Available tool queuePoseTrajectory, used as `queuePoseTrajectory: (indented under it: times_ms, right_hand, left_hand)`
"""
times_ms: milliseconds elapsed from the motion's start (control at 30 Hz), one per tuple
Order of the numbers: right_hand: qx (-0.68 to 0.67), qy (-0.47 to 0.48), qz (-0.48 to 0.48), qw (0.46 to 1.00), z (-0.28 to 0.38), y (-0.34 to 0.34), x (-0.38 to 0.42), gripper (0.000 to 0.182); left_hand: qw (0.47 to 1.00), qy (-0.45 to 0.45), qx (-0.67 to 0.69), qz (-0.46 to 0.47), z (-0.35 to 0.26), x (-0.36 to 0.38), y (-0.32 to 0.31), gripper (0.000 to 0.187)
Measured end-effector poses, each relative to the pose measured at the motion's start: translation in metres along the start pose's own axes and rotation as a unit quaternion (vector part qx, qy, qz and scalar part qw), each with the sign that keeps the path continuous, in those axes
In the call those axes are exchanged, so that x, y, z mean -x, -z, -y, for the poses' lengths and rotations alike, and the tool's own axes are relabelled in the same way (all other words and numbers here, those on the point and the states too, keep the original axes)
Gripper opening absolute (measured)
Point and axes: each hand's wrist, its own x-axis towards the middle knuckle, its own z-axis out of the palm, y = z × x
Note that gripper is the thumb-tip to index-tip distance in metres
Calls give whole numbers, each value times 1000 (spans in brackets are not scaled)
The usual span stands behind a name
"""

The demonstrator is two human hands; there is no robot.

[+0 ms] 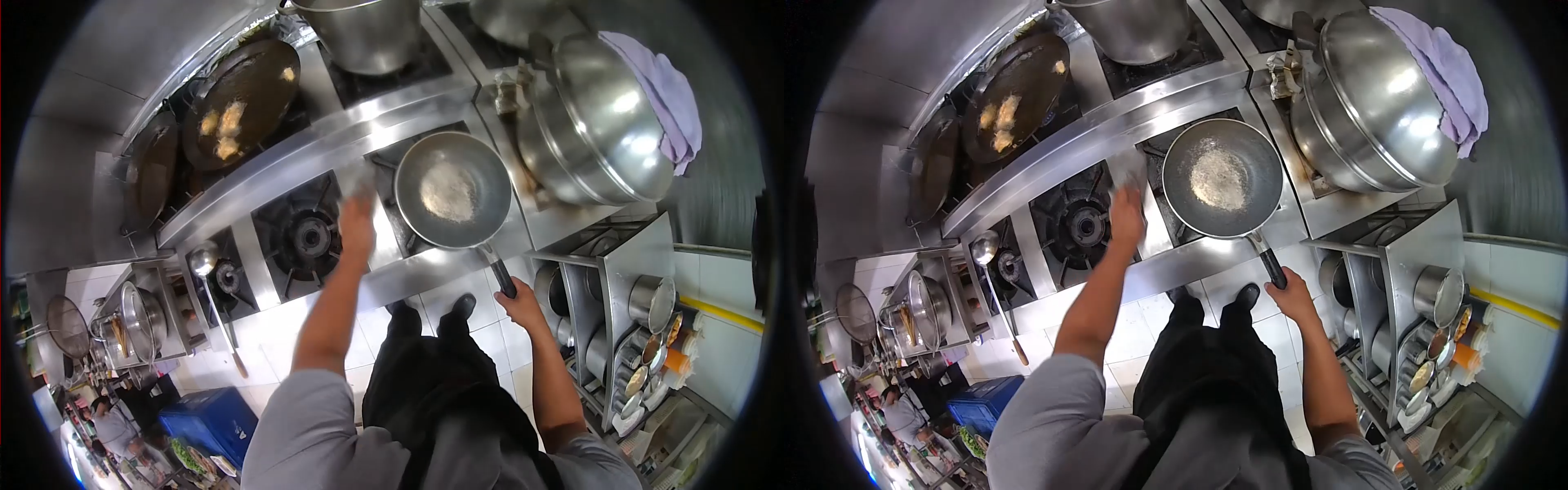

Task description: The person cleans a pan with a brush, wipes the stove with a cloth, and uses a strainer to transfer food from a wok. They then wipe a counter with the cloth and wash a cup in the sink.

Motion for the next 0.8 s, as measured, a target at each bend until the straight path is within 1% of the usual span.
queuePoseTrajectory:
  times_ms: [67, 133, 167, 200, 233, 267, 300, 333, 367, 433, 500, 567, 600, 667, 700, 733, 800]
  right_hand:
    - [-15, 5, 9, 1000, -2, 3, -6, 28]
    - [7, 62, 7, 998, -14, 1, -10, 27]
    - [7, 36, 28, 999, -8, 5, -9, 27]
    - [6, 33, 29, 999, -10, 5, -8, 27]
    - [8, 48, 28, 998, -12, 7, -9, 26]
    - [11, 66, 26, 997, -14, 9, -10, 26]
    - [12, 66, 27, 997, -17, 11, -9, 26]
    - [12, 89, 24, 996, -18, 14, -11, 25]
    - [9, 111, 21, 994, -19, 17, -13, 25]
    - [0, 101, 25, 995, -18, 21, -15, 25]
    - [-4, 79, 40, 996, -21, 21, -15, 26]
    - [-8, 90, 41, 995, -26, 18, -15, 26]
    - [-9, 104, 38, 994, -26, 19, -15, 27]
    - [-6, 104, 35, 994, -24, 20, -12, 27]
    - [-5, 105, 32, 994, -20, 21, -10, 27]
    - [-9, 108, 25, 994, -13, 25, -11, 27]
    - [7, 67, 43, 997, -4, 28, -2, 27]
  left_hand:
    - [997, -28, -72, -20, -30, 62, 5, 38]
    - [993, -31, -111, 3, -28, 63, 11, 34]
    - [991, -11, -135, 18, -26, 43, 17, 32]
    - [987, 9, -157, 38, -22, 20, 26, 29]
    - [978, 21, -202, 45, -17, 2, 32, 24]
    - [973, 32, -221, 62, -14, -14, 41, 25]
    - [972, 45, -209, 92, -10, -13, 41, 25]
    - [971, 57, -198, 119, -10, -14, 40, 26]
    - [971, 56, -201, 116, -15, 2, 34, 26]
    - [980, 18, -168, 104, -21, 42, 27, 27]
    - [974, 9, -197, 113, -23, 35, 37, 27]
    - [964, 17, -223, 143, -25, 15, 47, 28]
    - [964, 15, -223, 142, -24, 7, 50, 28]
    - [971, 43, -173, 156, -27, -1, 54, 20]
    - [955, 49, -216, 197, -29, 4, 48, 20]
    - [956, 43, -217, 191, -31, 10, 44, 20]
    - [982, -14, -162, 97, -34, 32, 42, 19]
